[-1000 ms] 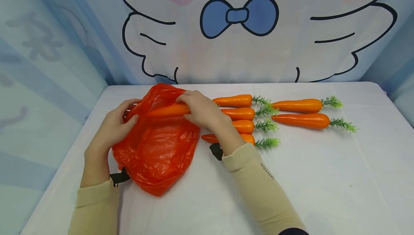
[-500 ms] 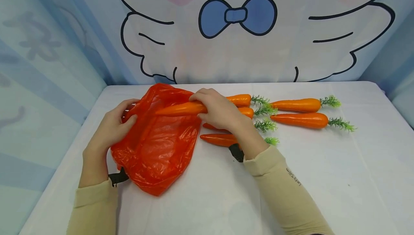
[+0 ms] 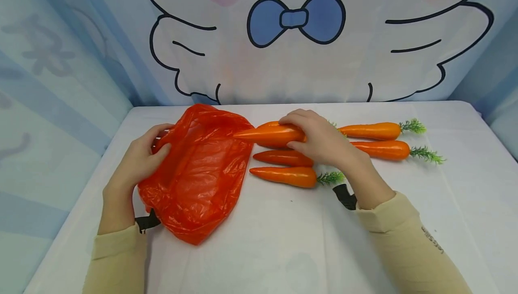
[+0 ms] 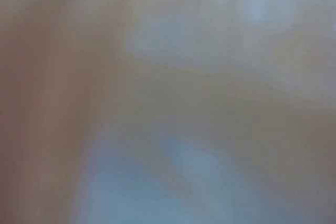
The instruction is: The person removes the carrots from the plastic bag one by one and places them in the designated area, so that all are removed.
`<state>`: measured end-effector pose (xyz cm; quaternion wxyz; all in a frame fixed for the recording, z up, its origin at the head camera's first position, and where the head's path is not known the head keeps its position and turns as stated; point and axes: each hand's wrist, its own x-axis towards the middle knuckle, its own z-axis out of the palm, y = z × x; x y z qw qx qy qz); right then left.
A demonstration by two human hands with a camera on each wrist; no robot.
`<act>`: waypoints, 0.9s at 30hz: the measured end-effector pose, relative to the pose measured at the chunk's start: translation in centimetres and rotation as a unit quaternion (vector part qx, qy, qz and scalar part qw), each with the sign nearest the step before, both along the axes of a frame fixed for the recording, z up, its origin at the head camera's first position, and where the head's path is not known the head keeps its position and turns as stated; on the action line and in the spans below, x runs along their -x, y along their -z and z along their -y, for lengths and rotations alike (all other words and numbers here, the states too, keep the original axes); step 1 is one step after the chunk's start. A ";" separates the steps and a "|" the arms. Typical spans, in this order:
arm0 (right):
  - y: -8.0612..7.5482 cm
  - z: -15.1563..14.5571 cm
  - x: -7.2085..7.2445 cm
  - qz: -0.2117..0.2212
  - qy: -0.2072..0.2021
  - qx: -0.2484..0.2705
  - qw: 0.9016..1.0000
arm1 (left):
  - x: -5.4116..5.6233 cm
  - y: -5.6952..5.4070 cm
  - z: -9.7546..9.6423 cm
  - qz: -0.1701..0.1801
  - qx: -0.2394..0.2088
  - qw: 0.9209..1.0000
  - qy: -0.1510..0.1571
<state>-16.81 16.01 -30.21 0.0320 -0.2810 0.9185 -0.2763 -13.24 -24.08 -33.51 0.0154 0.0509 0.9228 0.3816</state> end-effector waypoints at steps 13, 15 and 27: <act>0.9 -6.5 -1.1 -0.039 -0.002 0.014 0.999 | 0.1 0.2 0.0 0.003 0.001 1.000 0.001; 1.1 -7.3 -1.4 -0.044 0.010 0.007 0.999 | 0.1 0.2 0.0 0.002 0.001 1.000 0.001; 2.9 -12.8 -3.1 -0.064 0.054 -0.023 0.996 | 0.2 0.3 0.0 -0.001 0.001 1.000 0.001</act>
